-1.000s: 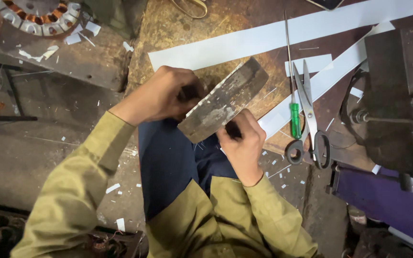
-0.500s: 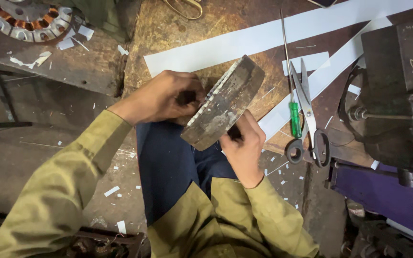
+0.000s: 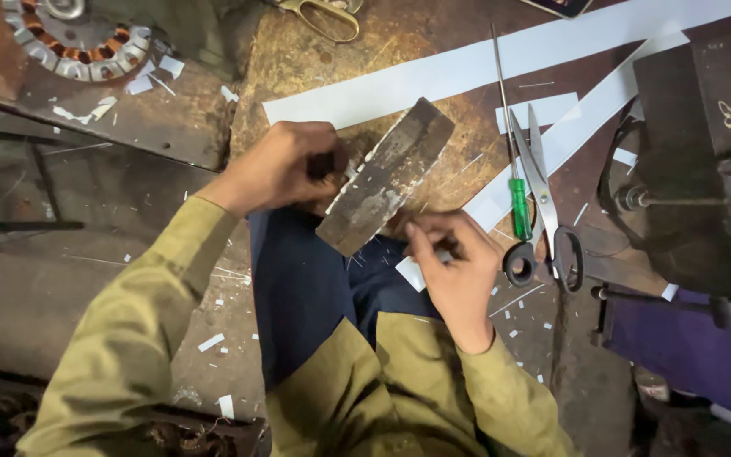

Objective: The person cuts narrow strips of white insulating paper with scissors and inserts them into the slots of a motor stator. They repeatedly trim the paper and use a screwdriver to press the strips into place within the stator slots.

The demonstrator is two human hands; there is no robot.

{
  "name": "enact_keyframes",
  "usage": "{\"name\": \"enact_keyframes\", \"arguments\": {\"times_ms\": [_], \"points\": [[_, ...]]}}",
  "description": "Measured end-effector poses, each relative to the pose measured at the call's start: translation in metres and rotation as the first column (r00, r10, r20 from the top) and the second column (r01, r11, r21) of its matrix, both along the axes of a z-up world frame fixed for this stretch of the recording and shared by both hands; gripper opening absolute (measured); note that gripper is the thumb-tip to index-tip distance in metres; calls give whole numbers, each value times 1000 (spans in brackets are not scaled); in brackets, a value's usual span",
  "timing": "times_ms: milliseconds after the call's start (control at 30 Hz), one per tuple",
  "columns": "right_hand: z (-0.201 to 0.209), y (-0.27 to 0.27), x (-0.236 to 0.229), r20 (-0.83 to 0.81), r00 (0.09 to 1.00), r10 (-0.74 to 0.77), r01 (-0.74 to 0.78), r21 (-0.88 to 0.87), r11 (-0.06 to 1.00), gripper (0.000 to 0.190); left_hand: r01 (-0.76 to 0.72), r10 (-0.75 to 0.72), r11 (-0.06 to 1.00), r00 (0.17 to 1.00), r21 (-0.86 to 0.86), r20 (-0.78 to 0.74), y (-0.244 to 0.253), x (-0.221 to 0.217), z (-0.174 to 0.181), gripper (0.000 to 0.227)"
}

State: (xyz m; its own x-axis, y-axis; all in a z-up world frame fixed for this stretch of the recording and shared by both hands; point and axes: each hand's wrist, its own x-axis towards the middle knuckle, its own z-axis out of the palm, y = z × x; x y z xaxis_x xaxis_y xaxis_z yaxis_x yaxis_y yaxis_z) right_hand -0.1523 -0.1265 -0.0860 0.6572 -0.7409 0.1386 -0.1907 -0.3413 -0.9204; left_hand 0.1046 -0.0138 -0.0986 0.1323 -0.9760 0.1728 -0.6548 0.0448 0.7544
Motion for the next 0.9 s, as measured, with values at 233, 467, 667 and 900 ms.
{"name": "enact_keyframes", "arguments": {"times_ms": [233, 467, 667, 900], "points": [[21, 20, -39, -12, 999, 46, -46, -81, 996, 11, -31, 30, 999, 996, 19, 85, 4, -15, 14, 30], [9, 38, -37, 20, 988, 151, -151, 34, 988, 13, -33, 38, 999, 979, -31, 201, 10, -22, 1, 25], [17, 30, -47, -7, 984, 177, -177, -68, 982, 14, -238, -23, 944, 639, 227, 768, 24, 4, 37, 25], [16, 19, -44, -61, 992, 107, -111, -65, 992, 14, -703, 592, 707, 524, 82, -613, 66, -34, 72, 11]]}}
